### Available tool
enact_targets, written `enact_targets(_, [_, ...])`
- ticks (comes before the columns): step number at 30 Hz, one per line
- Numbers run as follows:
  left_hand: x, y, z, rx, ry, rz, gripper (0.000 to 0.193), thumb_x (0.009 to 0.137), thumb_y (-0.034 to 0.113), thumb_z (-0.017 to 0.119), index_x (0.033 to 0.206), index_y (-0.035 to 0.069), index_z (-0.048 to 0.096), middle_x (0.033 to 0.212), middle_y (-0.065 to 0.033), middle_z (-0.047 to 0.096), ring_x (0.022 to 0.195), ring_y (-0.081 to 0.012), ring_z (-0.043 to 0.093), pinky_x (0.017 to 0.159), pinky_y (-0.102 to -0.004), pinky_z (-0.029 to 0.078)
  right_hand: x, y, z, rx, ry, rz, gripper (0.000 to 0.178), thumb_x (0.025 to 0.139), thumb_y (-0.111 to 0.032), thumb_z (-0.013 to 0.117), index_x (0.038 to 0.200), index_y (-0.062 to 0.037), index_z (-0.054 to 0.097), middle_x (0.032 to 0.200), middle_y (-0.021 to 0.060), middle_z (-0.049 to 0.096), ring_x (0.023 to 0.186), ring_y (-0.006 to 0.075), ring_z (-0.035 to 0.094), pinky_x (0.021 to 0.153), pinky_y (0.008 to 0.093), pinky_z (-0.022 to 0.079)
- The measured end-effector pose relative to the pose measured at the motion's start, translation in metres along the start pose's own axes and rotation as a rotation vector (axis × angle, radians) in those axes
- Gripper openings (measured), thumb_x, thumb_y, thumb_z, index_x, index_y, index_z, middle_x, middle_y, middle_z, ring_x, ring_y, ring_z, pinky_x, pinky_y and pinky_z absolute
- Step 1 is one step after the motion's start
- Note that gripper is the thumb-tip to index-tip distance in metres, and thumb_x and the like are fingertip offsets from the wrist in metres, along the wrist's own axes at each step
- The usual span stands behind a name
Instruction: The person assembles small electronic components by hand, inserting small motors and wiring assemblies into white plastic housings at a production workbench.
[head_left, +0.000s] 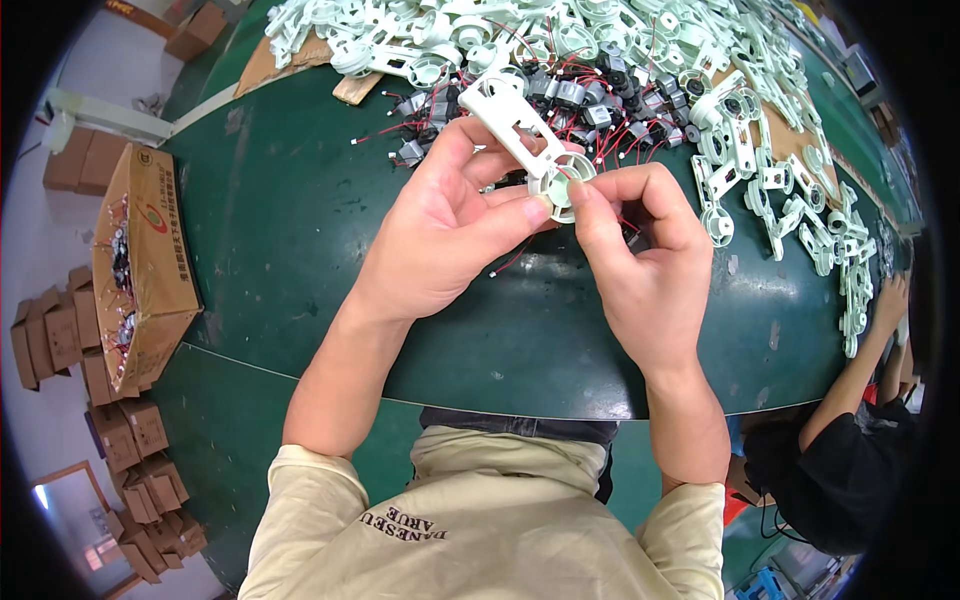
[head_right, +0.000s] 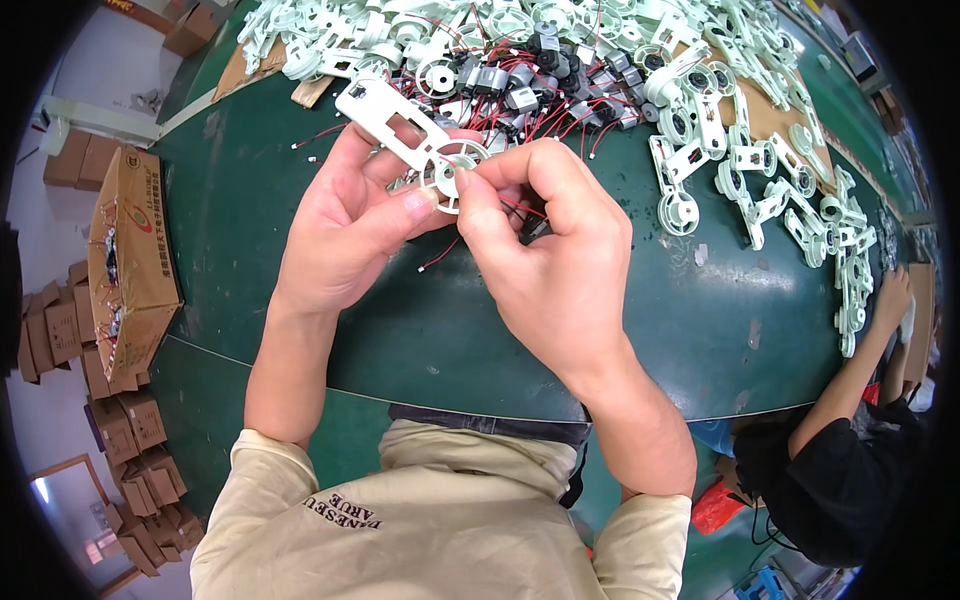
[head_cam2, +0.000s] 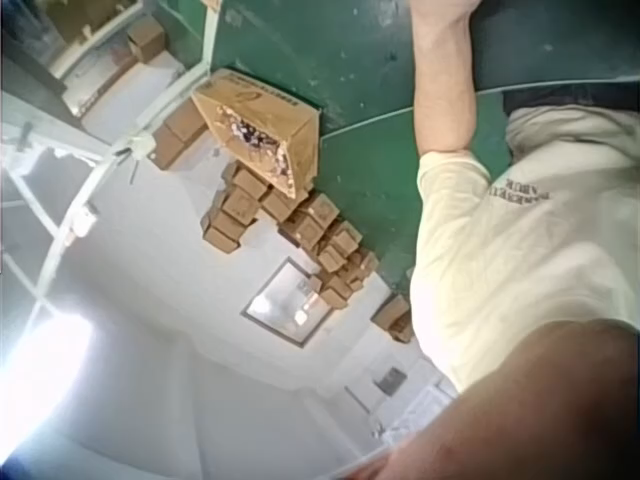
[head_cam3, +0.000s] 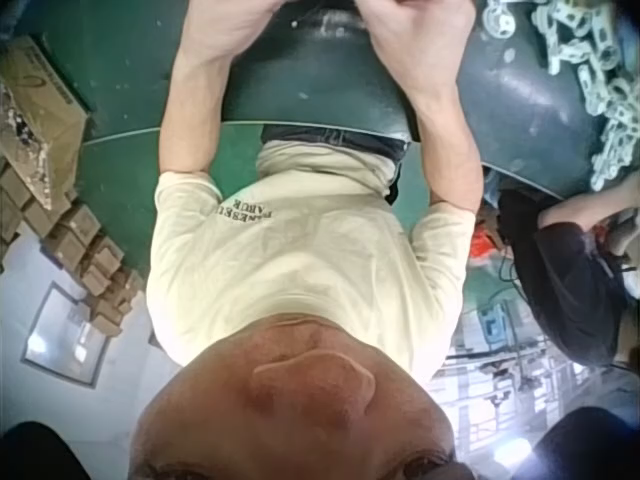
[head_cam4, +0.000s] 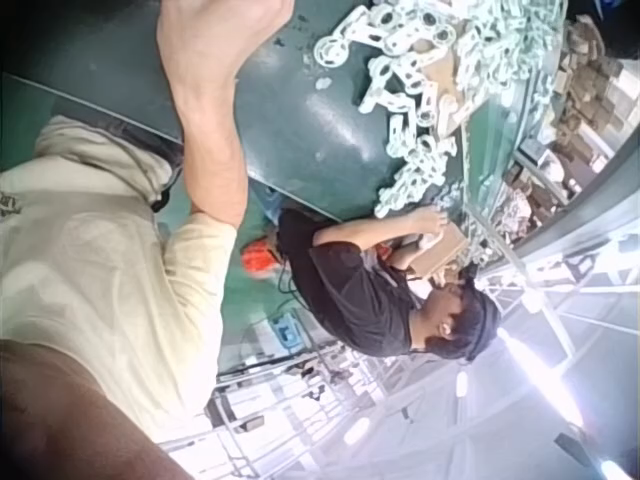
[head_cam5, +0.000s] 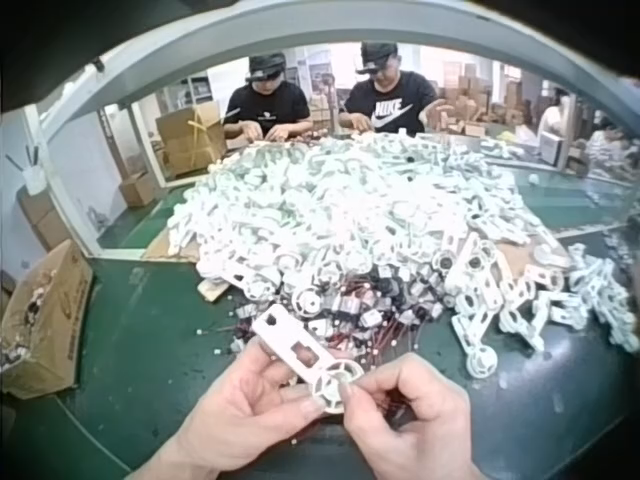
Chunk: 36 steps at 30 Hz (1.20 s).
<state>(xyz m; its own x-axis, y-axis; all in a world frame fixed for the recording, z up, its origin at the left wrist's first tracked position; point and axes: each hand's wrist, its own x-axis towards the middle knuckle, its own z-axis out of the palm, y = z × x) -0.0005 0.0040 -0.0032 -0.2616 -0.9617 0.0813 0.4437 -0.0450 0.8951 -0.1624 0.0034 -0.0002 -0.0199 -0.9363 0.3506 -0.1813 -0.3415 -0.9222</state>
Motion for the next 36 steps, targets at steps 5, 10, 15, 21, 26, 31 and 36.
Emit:
enact_targets(5, [0.000,-0.002,0.002,0.056,-0.055,0.014,0.041,0.089,-0.004,0.052,0.126,0.003,0.036,0.131,-0.0255,0.046,0.119,-0.0326,0.051,0.096,-0.0460,0.048,0.001,-0.002,-0.002,0.063,-0.013,0.015,0.009,0.079,-0.001,0.069,0.079,0.0002,0.060,0.070,0.0027,0.058,0.060,0.0070,0.050,0.054,0.0214,0.042])
enact_targets(10, [-0.001,-0.007,0.003,0.009,-0.038,0.033,0.038,0.089,-0.006,0.050,0.124,0.003,0.039,0.123,-0.0135,0.052,0.109,-0.0201,0.057,0.090,-0.0322,0.050,0.001,0.000,0.001,0.031,0.000,-0.057,0.007,0.078,0.001,0.069,0.082,-0.0001,0.062,0.074,0.0034,0.059,0.059,0.0073,0.052,0.052,0.0216,0.044])
enact_targets(15, [-0.004,-0.006,0.005,-0.033,-0.047,-0.002,0.034,0.092,-0.003,0.049,0.124,0.003,0.039,0.120,-0.0137,0.055,0.112,-0.0205,0.055,0.092,-0.0358,0.050,0.001,0.000,0.000,-0.111,0.014,-0.140,0.007,0.078,0.001,0.069,0.082,-0.0015,0.063,0.076,0.0039,0.058,0.057,0.0083,0.055,0.048,0.0217,0.044])
enact_targets(21, [-0.004,-0.006,0.008,-0.111,-0.042,-0.022,0.032,0.095,0.003,0.050,0.125,0.002,0.039,0.118,-0.0129,0.057,0.110,-0.0203,0.056,0.091,-0.0371,0.051,-0.002,-0.004,0.001,-0.161,0.047,-0.139,0.008,0.078,-0.001,0.070,0.081,-0.0026,0.063,0.076,0.0048,0.057,0.058,0.0103,0.056,0.048,0.0228,0.045])
enact_targets(26, [-0.004,-0.008,0.007,-0.042,-0.051,-0.008,0.030,0.094,0.002,0.050,0.122,0.002,0.041,0.116,-0.0127,0.057,0.109,-0.0206,0.057,0.091,-0.0363,0.052,-0.002,-0.005,0.001,-0.260,0.016,-0.206,0.010,0.077,-0.001,0.071,0.085,-0.0021,0.063,0.077,0.0052,0.057,0.060,0.0123,0.056,0.051,0.0241,0.046])
enact_targets(31, [-0.001,0.004,0.002,0.020,0.136,0.066,0.023,0.093,0.002,0.050,0.116,0.001,0.044,0.111,-0.0131,0.060,0.102,-0.0202,0.061,0.087,-0.0355,0.054,0.005,0.001,-0.004,0.018,-0.177,-0.063,0.032,0.076,0.001,0.070,0.105,-0.0021,0.059,0.090,0.0082,0.059,0.080,0.0158,0.060,0.070,0.0270,0.049])
enact_targets(36, [0.000,0.009,-0.003,0.030,0.198,0.116,0.022,0.093,0.005,0.052,0.115,0.001,0.046,0.109,-0.0132,0.062,0.098,-0.0198,0.063,0.085,-0.0353,0.055,0.009,-0.003,-0.023,-0.148,-0.474,-0.129,0.032,0.083,0.007,0.062,0.114,0.0013,0.054,0.104,0.0060,0.057,0.092,0.0123,0.058,0.082,0.0229,0.046])
